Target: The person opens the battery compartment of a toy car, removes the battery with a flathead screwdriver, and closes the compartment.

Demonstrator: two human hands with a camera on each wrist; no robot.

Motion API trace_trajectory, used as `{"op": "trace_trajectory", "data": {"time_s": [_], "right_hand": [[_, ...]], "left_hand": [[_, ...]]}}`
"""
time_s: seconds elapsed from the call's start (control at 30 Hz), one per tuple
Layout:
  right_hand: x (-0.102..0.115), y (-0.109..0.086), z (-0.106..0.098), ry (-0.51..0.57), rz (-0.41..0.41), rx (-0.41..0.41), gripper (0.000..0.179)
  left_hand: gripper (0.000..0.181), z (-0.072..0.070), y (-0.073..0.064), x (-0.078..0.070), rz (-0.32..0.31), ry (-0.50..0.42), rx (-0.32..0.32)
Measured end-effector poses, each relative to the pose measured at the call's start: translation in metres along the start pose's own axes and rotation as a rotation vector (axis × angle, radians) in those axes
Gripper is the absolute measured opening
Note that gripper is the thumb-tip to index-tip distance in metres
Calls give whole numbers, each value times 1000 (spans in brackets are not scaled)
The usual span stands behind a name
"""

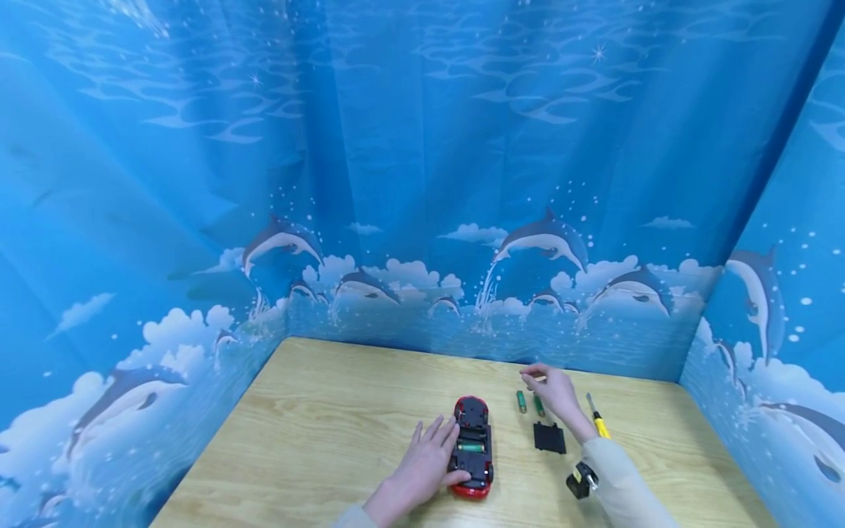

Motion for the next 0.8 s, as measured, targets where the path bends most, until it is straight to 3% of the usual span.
{"op": "trace_trajectory", "data": {"time_s": [0.17,0.37,0.8], "right_hand": [[17,-9,7,127,-24,98,23],[37,-22,20,168,-150,233,23],[72,-52,43,46,-359,456,12]], "left_hand": [[83,0,0,0,0,-7,-1],[83,-1,1,-1,-2,-7,-5],[81,-2,2,0,5,-8,-2]]}}
Point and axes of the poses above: each hand's wrist, its own y-axis towards the middle knuckle, its own z-axis out of the palm, x = y × z, the point moved 3 cm from there along y, towards the middle knuckle, and after that the axes turned 9 degrees about -x, right-handed, at the moved point
